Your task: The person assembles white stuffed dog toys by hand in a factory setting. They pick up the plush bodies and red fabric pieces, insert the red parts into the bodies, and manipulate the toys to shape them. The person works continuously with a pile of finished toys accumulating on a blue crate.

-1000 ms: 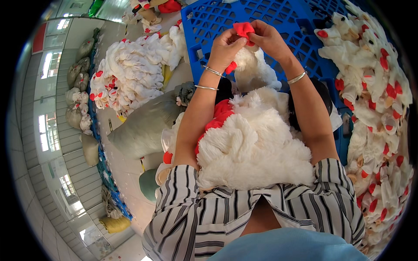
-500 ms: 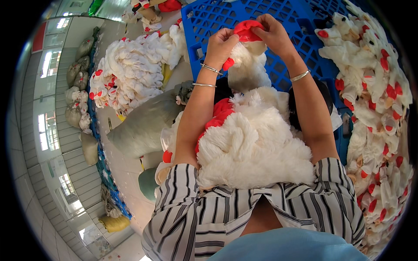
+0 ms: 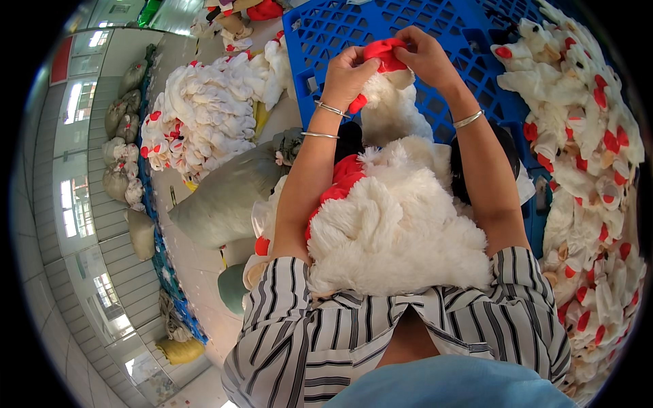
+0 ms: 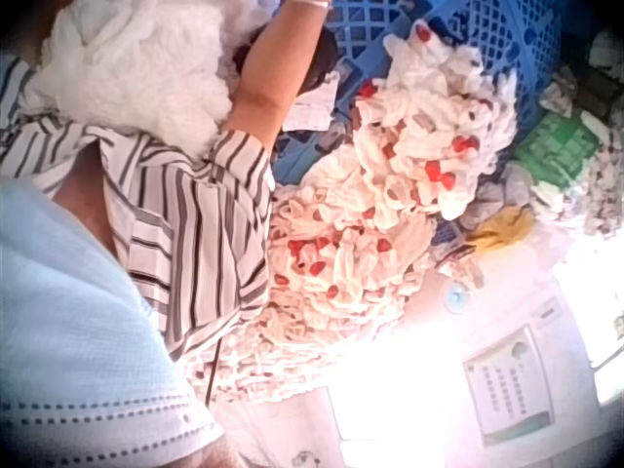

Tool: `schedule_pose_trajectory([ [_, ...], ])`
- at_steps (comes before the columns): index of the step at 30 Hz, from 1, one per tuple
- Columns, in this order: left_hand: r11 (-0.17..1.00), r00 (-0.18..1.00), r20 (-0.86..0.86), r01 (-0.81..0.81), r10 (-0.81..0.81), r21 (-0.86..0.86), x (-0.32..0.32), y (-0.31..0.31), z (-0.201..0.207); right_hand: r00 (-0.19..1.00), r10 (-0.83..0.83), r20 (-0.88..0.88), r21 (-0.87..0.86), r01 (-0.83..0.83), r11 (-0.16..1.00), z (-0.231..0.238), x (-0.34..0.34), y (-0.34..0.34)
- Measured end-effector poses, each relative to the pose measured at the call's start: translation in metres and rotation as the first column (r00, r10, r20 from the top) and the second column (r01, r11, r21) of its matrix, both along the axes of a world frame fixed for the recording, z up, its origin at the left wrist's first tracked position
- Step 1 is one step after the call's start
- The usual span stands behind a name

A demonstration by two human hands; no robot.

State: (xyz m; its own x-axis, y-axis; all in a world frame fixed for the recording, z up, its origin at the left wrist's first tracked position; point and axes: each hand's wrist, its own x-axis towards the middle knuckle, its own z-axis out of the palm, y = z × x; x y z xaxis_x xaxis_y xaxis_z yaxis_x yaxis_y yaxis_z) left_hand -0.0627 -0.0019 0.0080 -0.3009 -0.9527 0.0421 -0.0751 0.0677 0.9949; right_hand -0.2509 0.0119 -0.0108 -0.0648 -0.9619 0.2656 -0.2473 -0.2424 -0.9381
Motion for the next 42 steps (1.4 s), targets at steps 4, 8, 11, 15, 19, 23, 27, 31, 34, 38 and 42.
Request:
schedule_pose_trajectory([
  [4,1.000,0.998,0.067,-0.016,0.017,-0.020,0.001,0.003,0.001,0.990,0.130,0.059,0.006,-0.130,0.991,0.008,0.006,0.007],
  [8,1.000,0.992,0.124,-0.030,0.028,0.010,0.003,0.003,0.004,0.989,0.145,0.005,0.058,-0.145,0.988,0.006,0.002,0.006],
  [11,0.993,0.999,-0.009,0.032,-0.031,0.114,0.007,0.001,0.004,0.991,0.124,0.051,0.092,-0.128,0.988,0.006,0.001,0.005],
  [15,0.995,0.999,-0.029,0.039,-0.036,0.087,0.003,0.003,0.008,0.979,0.144,0.142,0.080,-0.157,0.984,0.006,0.002,0.005],
  [19,0.999,0.999,0.027,0.044,-0.043,-0.008,0.000,0.005,0.003,0.980,0.181,0.082,0.046,-0.185,0.982,0.002,0.007,0.006],
  [23,0.999,0.980,0.194,0.037,-0.038,0.005,0.009,-0.001,0.003,0.992,0.124,-0.029,-0.007,-0.124,0.992,0.009,0.002,0.010],
  [27,0.998,0.990,0.129,-0.063,0.060,0.017,0.023,-0.015,0.001,0.999,0.001,0.036,0.031,-0.003,1.000,0.013,-0.016,0.004],
  [31,0.998,0.963,0.270,-0.011,0.026,-0.056,0.019,-0.013,-0.009,0.972,-0.085,-0.218,-0.063,0.072,0.995,0.003,-0.005,0.006],
  [34,0.992,0.906,0.412,0.121,-0.100,-0.023,0.004,0.001,-0.002,0.976,0.030,-0.216,-0.121,-0.057,0.991,0.002,0.006,0.010],
  [38,0.993,0.879,0.463,0.110,-0.114,0.035,0.008,0.002,0.000,0.937,0.066,-0.343,-0.034,-0.083,0.996,-0.001,-0.001,0.007],
  [42,0.980,0.772,0.621,0.199,-0.136,-0.033,0.023,-0.001,-0.006,0.925,-0.353,-0.138,-0.118,0.338,0.934,-0.002,-0.040,-0.005],
])
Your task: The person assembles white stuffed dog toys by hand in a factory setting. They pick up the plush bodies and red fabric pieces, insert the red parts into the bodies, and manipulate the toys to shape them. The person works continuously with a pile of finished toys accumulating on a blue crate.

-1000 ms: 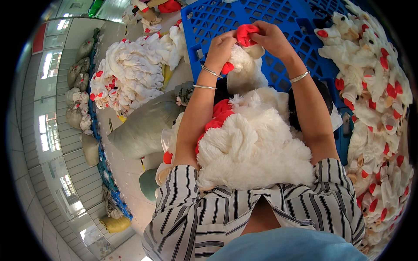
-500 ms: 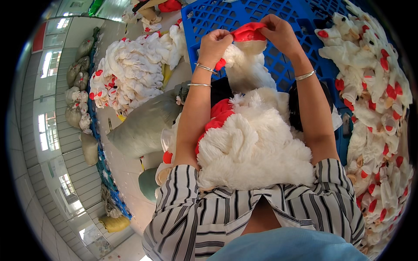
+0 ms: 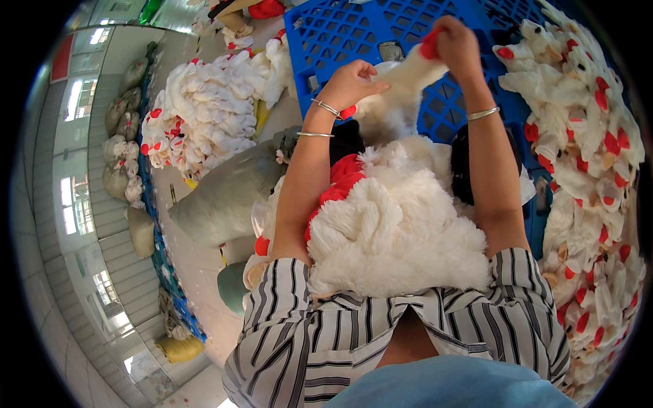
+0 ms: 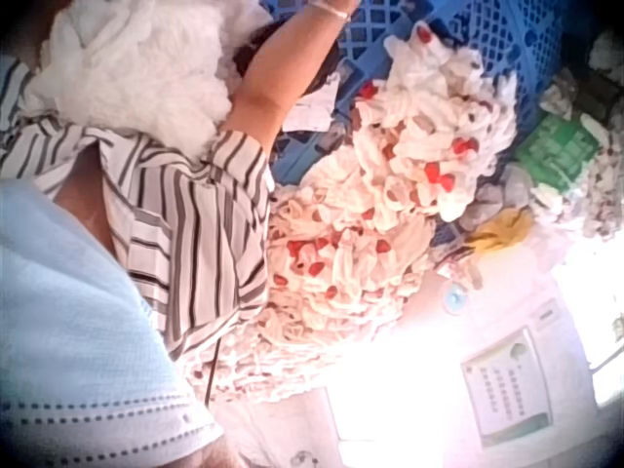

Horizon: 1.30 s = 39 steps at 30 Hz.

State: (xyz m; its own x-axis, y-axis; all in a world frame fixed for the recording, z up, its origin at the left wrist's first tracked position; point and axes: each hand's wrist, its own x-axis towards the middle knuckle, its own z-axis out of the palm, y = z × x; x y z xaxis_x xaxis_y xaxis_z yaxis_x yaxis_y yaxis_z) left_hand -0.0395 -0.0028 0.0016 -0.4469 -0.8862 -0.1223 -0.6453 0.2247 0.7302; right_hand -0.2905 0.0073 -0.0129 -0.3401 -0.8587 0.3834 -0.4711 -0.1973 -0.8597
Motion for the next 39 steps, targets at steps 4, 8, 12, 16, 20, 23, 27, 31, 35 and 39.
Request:
schedule_pose_trajectory([
  [4,0.983,0.922,0.346,0.137,-0.173,0.125,0.029,-0.011,-0.009,0.896,-0.199,0.397,-0.097,0.257,0.962,-0.008,-0.061,-0.011],
  [8,0.984,0.925,0.370,0.015,-0.081,0.178,0.043,-0.018,0.002,0.686,-0.107,0.719,-0.177,0.331,0.927,-0.007,-0.078,-0.009],
  [12,0.990,0.990,-0.002,-0.142,0.142,-0.022,0.048,-0.025,0.002,0.722,0.075,0.688,-0.347,0.236,0.907,-0.009,-0.081,-0.013],
  [16,0.970,0.829,-0.504,-0.207,0.244,0.129,0.014,-0.017,0.020,0.861,0.015,0.509,-0.175,0.086,0.981,0.008,-0.047,-0.001],
  [20,0.975,0.637,-0.739,-0.131,0.221,0.178,0.002,-0.010,0.025,0.921,0.246,0.303,-0.110,-0.222,0.969,0.020,0.002,0.004],
  [23,0.975,0.534,-0.815,-0.125,0.223,0.184,-0.008,-0.009,0.025,0.864,0.438,0.250,-0.167,-0.407,0.898,0.021,0.032,0.009],
  [27,0.975,0.552,-0.805,-0.159,0.216,0.153,-0.009,-0.014,0.013,0.811,0.517,0.274,-0.018,-0.533,0.846,0.027,0.052,0.020],
  [31,0.969,0.612,-0.756,-0.214,0.233,0.125,-0.012,-0.012,0.007,0.828,0.512,0.230,-0.020,-0.522,0.853,0.031,0.065,0.028],
  [35,0.956,0.652,-0.717,-0.283,0.247,0.073,-0.017,-0.004,0.014,0.937,0.327,0.122,0.019,-0.331,0.943,0.023,0.062,0.023],
  [39,0.974,0.724,-0.656,-0.209,0.211,0.082,-0.019,0.001,0.019,0.908,0.329,0.260,0.028,-0.348,0.937,0.017,0.058,0.017],
])
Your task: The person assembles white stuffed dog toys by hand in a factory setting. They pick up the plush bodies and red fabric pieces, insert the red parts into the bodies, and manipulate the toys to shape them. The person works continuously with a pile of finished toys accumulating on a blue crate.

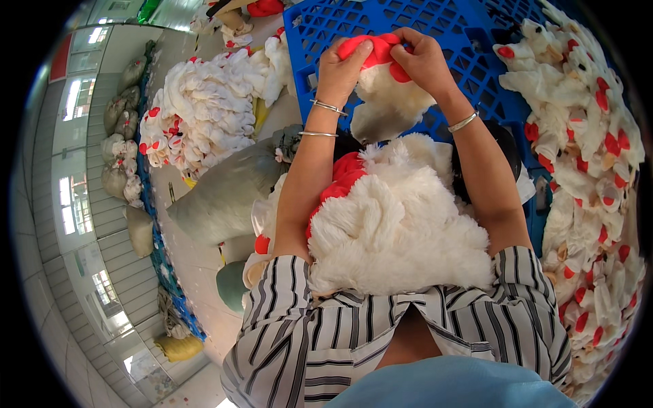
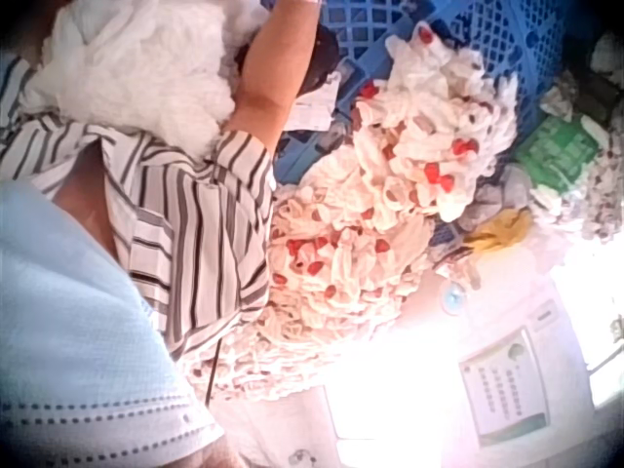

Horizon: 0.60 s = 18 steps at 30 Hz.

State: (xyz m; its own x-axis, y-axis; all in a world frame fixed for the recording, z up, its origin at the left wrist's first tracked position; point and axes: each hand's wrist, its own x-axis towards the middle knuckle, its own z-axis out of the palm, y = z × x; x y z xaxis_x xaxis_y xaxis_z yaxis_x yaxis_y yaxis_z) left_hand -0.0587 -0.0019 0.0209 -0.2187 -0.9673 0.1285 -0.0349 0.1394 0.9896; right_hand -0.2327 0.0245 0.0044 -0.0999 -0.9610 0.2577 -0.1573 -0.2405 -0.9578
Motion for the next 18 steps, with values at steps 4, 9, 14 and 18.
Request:
schedule_pose_trajectory([
  [4,0.983,0.938,0.341,0.112,-0.058,-0.143,0.013,-0.007,-0.006,0.996,0.037,0.086,-0.079,-0.031,0.996,-0.012,-0.012,-0.010],
  [9,0.907,0.861,-0.285,-0.396,0.421,0.143,0.074,-0.041,0.013,0.843,-0.406,0.352,-0.072,0.457,0.887,-0.016,-0.115,-0.023],
  [14,0.965,0.858,-0.443,-0.253,0.259,0.072,0.088,-0.035,0.024,0.778,-0.352,0.521,-0.148,0.489,0.860,-0.024,-0.134,-0.026],
  [18,0.986,0.968,-0.191,-0.161,0.164,0.035,0.082,-0.028,0.026,0.750,-0.426,0.505,-0.063,0.524,0.849,-0.023,-0.128,-0.030],
])
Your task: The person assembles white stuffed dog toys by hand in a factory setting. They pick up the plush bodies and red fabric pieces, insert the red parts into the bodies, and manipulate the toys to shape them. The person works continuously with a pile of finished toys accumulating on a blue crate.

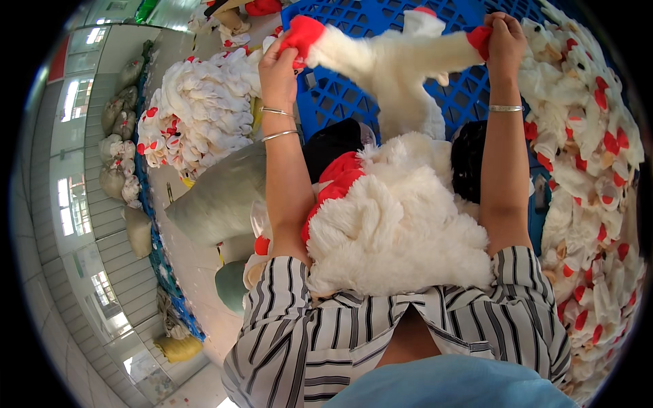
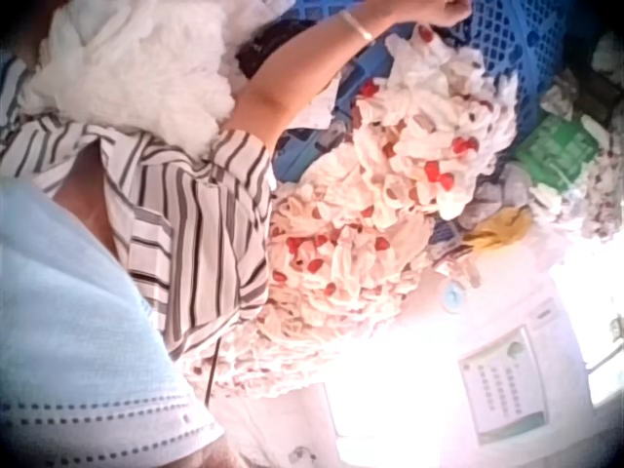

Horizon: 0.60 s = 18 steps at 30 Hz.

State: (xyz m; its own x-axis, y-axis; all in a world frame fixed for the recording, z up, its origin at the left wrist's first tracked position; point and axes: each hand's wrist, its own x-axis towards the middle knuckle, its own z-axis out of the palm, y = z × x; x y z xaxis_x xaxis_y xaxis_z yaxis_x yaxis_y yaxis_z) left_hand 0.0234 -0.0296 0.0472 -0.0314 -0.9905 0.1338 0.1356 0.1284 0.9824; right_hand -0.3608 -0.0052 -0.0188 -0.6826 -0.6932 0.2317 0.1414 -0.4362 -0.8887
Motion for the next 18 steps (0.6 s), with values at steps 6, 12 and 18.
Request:
schedule_pose_trajectory([
  [6,0.987,0.979,0.127,0.159,-0.160,0.025,-0.014,0.005,0.002,0.856,0.399,-0.329,0.326,-0.293,0.899,0.002,0.015,0.002],
  [12,0.953,0.950,0.111,0.300,-0.292,-0.053,-0.030,0.019,0.026,0.356,0.748,-0.560,0.667,-0.342,0.662,0.014,0.084,0.021],
  [18,0.908,0.920,-0.119,0.336,-0.374,-0.250,-0.067,0.032,0.037,0.037,0.817,-0.575,0.671,-0.551,0.496,-0.023,0.172,0.032],
])
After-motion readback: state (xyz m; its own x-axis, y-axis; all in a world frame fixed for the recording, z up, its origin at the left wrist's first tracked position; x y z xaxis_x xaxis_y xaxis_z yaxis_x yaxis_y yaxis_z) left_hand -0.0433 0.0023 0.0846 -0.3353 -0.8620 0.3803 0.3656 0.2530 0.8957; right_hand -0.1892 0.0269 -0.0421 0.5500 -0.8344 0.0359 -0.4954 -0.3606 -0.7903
